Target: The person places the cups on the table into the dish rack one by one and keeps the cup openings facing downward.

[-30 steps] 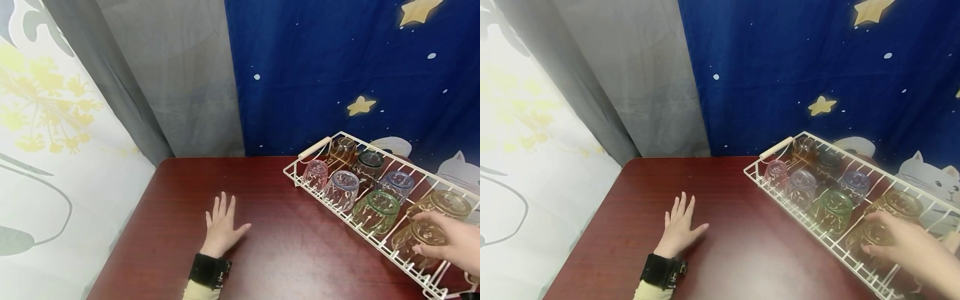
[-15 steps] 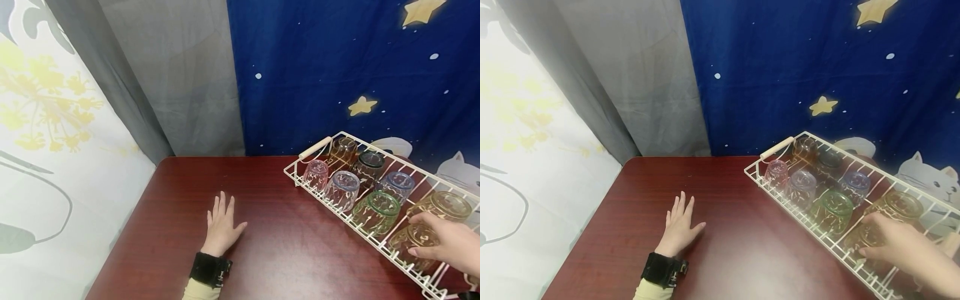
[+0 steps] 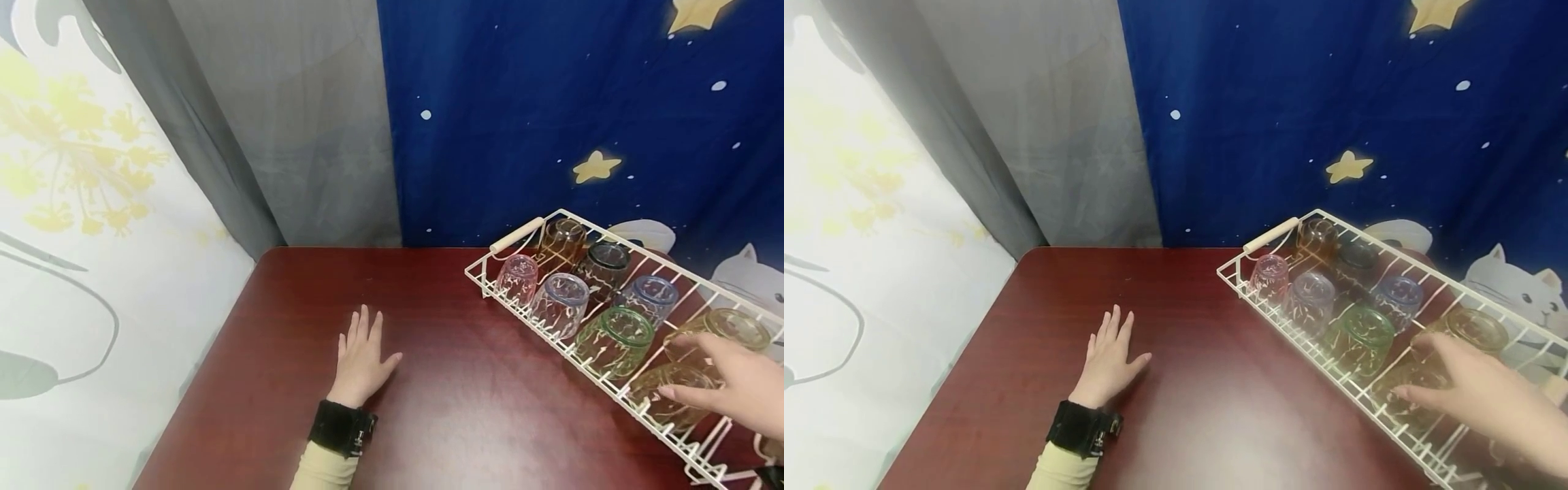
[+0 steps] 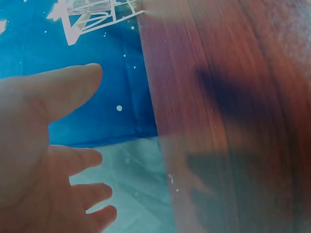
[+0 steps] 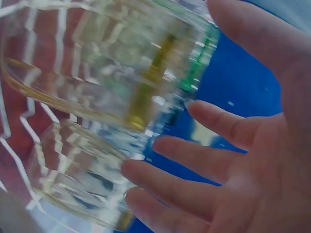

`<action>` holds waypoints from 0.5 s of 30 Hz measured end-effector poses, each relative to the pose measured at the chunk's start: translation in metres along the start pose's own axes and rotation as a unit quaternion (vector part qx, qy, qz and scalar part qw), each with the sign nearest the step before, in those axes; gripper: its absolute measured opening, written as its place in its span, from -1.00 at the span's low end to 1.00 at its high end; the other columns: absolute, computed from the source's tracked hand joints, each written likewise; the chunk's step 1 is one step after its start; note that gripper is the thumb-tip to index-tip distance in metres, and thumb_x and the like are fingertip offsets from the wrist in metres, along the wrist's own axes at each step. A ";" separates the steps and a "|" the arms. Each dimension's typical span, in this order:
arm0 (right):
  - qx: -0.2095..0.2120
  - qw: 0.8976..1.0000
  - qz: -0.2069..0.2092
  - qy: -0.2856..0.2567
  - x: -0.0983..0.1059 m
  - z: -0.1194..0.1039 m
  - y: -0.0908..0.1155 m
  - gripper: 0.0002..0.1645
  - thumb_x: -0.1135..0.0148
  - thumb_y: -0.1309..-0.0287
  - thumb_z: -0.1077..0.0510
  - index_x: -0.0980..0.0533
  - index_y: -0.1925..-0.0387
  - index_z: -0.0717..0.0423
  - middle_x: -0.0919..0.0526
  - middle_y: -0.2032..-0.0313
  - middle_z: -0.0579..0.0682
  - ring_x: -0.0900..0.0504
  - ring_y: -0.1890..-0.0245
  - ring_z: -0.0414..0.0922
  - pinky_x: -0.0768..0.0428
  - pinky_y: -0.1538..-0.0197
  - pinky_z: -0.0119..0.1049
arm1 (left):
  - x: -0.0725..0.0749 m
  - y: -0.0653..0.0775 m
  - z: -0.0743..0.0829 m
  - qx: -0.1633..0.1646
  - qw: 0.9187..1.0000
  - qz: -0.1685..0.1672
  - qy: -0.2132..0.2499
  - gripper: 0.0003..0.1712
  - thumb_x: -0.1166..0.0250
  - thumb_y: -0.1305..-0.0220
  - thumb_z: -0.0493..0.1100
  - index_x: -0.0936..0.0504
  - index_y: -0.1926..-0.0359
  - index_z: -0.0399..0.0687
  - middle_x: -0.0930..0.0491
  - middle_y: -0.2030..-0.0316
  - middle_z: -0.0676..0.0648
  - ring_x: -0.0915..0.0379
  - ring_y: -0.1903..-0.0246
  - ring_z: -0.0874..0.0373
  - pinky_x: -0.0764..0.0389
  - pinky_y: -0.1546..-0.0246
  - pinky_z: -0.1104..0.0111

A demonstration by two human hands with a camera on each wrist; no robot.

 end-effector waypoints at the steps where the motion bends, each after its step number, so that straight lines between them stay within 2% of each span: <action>1: 0.000 1.000 0.013 -0.017 0.004 -0.003 0.001 -0.13 -0.52 0.41 -0.01 -0.35 0.04 0.33 -0.47 0.14 0.41 -0.54 0.25 0.06 -0.49 0.24 -0.01 | 0.000 -0.001 0.000 -0.002 1.000 0.002 -0.002 -0.08 -0.22 -0.08 0.20 -0.07 -0.37 -0.02 0.15 -0.40 -0.16 0.28 -0.37 -0.09 0.05 -0.21 -0.15; 3: 0.007 0.998 0.039 -0.038 0.012 -0.012 0.001 -0.05 -0.48 0.32 0.02 -0.26 -0.09 0.38 -0.31 -0.06 0.49 -0.44 0.01 0.18 -0.34 -0.08 0.07 | 0.001 -0.003 0.000 -0.007 1.000 0.004 -0.009 -0.11 -0.19 -0.11 0.20 -0.06 -0.37 0.03 0.15 -0.40 -0.15 0.28 -0.37 -0.09 0.05 -0.20 -0.17; 4: 0.007 0.998 0.045 -0.043 0.016 -0.020 0.000 -0.02 -0.46 0.27 0.01 -0.21 -0.15 0.37 -0.18 -0.17 0.48 -0.30 -0.14 0.23 -0.14 -0.21 0.14 | 0.002 -0.005 0.000 -0.008 1.000 0.004 -0.015 -0.13 -0.17 -0.12 0.21 -0.04 -0.38 0.08 0.16 -0.40 -0.14 0.28 -0.37 -0.09 0.05 -0.20 -0.18; 6: 0.004 0.998 0.040 -0.039 0.023 -0.044 -0.003 0.09 -0.39 0.16 -0.05 -0.05 -0.29 0.31 0.12 -0.33 0.37 0.07 -0.26 0.39 0.24 -0.21 0.29 | 0.005 -0.009 -0.001 -0.014 1.000 0.010 -0.026 -0.16 -0.14 -0.15 0.22 -0.02 -0.38 0.17 0.16 -0.40 -0.12 0.28 -0.37 -0.09 0.05 -0.19 -0.20; 7: 0.007 0.999 0.038 -0.032 0.025 -0.058 -0.006 0.12 -0.37 0.14 -0.10 0.00 -0.33 0.24 0.20 -0.37 0.27 0.10 -0.28 0.36 0.27 -0.21 0.28 | 0.008 -0.011 -0.003 -0.016 0.999 0.014 -0.032 -0.17 -0.12 -0.16 0.22 -0.02 -0.38 0.21 0.16 -0.40 -0.11 0.29 -0.37 -0.09 0.06 -0.19 -0.21; 10: 0.012 0.999 0.045 0.000 0.022 -0.103 -0.018 0.19 -0.31 0.15 -0.26 0.10 -0.39 0.01 0.24 -0.41 0.01 0.09 -0.33 0.26 0.33 -0.22 0.26 | 0.018 -0.020 -0.006 -0.020 0.998 0.020 -0.057 -0.19 -0.07 -0.18 0.27 0.04 -0.38 0.30 0.16 -0.41 -0.07 0.33 -0.38 -0.06 0.10 -0.20 -0.20; 12: 0.013 0.998 0.061 0.000 0.014 -0.131 -0.029 0.22 -0.28 0.18 -0.34 0.13 -0.40 -0.07 0.23 -0.41 -0.05 0.12 -0.35 0.19 0.36 -0.19 0.32 | 0.025 -0.025 -0.006 -0.027 0.997 0.025 -0.065 -0.20 -0.04 -0.19 0.28 0.04 -0.38 0.30 0.16 -0.41 -0.07 0.35 -0.38 -0.05 0.14 -0.20 -0.21; 15: 0.004 0.997 0.076 -0.014 -0.006 -0.160 -0.049 0.21 -0.22 0.19 -0.42 0.16 -0.40 -0.17 0.24 -0.41 -0.09 0.25 -0.38 0.09 0.46 -0.11 0.39 | 0.036 -0.033 -0.003 -0.044 0.996 0.026 -0.073 -0.19 0.01 -0.18 0.34 0.03 -0.38 0.29 0.15 -0.40 -0.09 0.37 -0.38 -0.07 0.16 -0.20 -0.22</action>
Point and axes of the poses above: each hand's wrist, its own y-axis away from the middle knuckle, its own x-axis out of the back of the hand, z = x × y, the point moved 2 cm from there along -y, towards the middle knuckle
